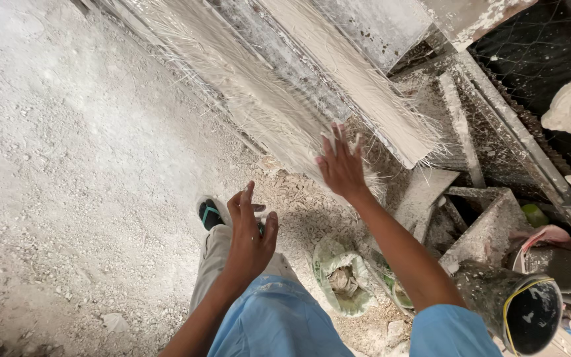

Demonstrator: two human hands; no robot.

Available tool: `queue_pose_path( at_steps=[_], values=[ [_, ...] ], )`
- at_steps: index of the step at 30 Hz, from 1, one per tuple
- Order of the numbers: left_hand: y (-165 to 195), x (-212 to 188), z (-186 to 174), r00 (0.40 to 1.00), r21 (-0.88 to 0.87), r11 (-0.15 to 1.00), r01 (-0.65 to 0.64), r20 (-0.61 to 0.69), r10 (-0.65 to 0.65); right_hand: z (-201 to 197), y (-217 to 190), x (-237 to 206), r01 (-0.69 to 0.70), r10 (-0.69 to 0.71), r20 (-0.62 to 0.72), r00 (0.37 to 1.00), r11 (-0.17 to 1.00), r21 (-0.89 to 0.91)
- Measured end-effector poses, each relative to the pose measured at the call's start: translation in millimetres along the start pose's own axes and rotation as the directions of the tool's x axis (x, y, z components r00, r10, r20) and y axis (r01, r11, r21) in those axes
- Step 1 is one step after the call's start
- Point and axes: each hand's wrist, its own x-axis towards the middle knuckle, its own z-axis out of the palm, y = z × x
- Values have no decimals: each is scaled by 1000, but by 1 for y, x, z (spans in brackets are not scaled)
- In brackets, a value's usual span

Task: The person smooths a white fibrous plaster strip on a metal frame with their hands, then dips their hand into a bucket of white liquid and pours it over the strip to saturate it.

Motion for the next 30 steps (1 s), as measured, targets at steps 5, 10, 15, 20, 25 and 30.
queue_pose_path(
  at_steps=[5, 10, 15, 20, 25, 30],
  values=[
    [-5, 5, -4, 998, 0, 999, -36, -43, 36, -13, 28, -47, 1, 1, -36, 999, 999, 46],
    [-10, 3, 3, 999, -18, 1000, -3, -36, 2, -11, 19, -45, 10, -10, -7, 1000, 999, 53],
    [0, 4, 9, 999, 7, 1000, -27, -23, 27, -6, -10, 10, 25, -23, -36, 999, 998, 54],
    [-1, 7, -5, 997, -11, 1000, -24, -69, 23, -20, -7, 3, 107, -106, -15, 994, 990, 89],
    [-10, 9, -10, 992, -35, 996, 78, -94, -81, -29, -28, 28, 326, -318, -98, 943, 942, 83],
    [-18, 1, -15, 993, 34, 999, -4, -121, 8, -29, -78, 122, 340, -332, -157, 930, 940, 25]
  ],
)
